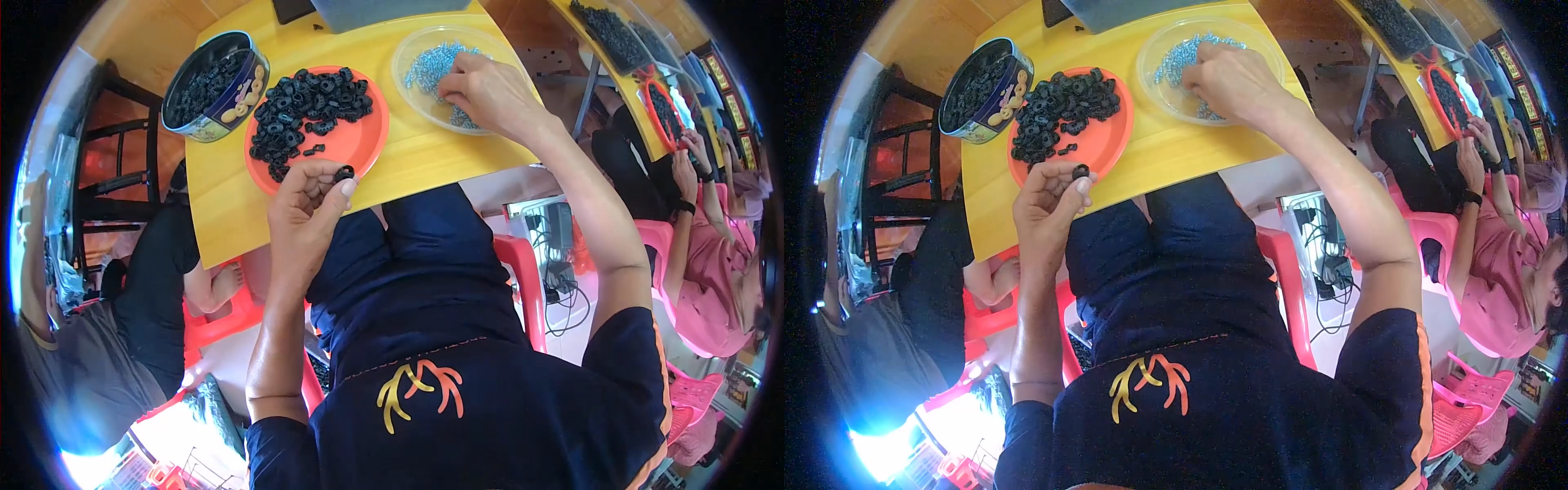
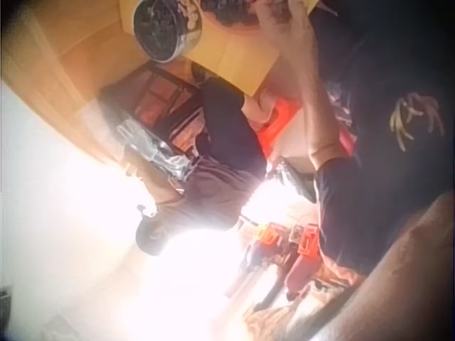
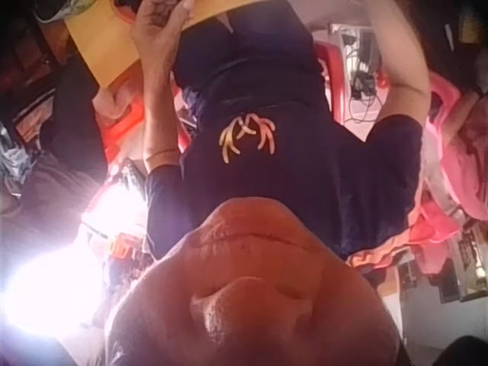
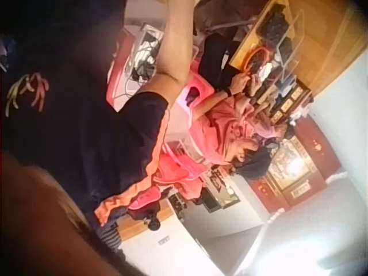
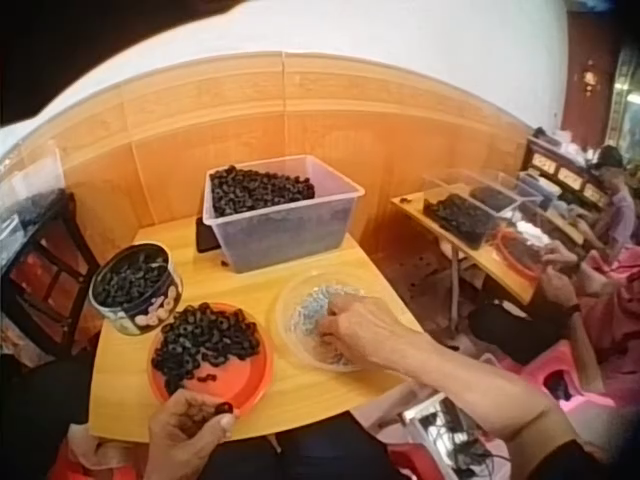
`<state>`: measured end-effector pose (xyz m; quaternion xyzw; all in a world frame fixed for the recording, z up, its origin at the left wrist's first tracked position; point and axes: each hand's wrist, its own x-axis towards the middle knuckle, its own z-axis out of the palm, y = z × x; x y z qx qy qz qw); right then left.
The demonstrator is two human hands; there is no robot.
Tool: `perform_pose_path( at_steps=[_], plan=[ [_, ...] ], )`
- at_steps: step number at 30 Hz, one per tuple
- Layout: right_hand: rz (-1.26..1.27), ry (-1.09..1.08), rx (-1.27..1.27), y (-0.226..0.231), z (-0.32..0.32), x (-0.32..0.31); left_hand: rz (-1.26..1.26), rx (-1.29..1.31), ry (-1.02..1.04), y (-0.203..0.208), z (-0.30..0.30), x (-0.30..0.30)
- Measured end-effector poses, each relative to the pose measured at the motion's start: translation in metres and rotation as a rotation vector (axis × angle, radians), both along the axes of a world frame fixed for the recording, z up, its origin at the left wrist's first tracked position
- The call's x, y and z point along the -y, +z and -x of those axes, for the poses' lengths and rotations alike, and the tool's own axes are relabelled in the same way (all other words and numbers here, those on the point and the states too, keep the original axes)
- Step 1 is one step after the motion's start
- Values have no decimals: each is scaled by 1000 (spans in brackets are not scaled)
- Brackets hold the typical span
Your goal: The person assembles cord locks by picking up black plastic pieces and small insert components from dishes and fitting the pieces together by hand.
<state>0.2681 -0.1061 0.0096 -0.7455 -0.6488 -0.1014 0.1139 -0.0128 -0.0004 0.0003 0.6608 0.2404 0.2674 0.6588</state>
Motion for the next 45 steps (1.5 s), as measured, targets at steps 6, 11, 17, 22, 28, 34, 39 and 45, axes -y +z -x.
perform_pose_path(
  at_steps=[6,11,17,22,28,34,39,45],
  plan=[
    [-52,53,86,-4,5,-5,-12,6,-14,0,-1,0],
    [-12,95,4,-3,7,-8,-23,1,-21,-1,-3,0],
    [-57,108,-73,3,-2,-13,20,33,-38,-1,-3,1],
    [40,126,13,1,-5,-15,36,21,-41,1,-4,2],
    [48,124,26,6,2,-20,31,-3,-40,3,-2,3],
    [-150,142,-279,20,-15,-17,22,-16,-38,0,-4,2],
    [-7,145,-212,24,-16,-11,42,-47,-31,1,-6,5],
    [145,147,-140,19,-17,-14,-14,-91,-42,2,-4,6]
  ],
)
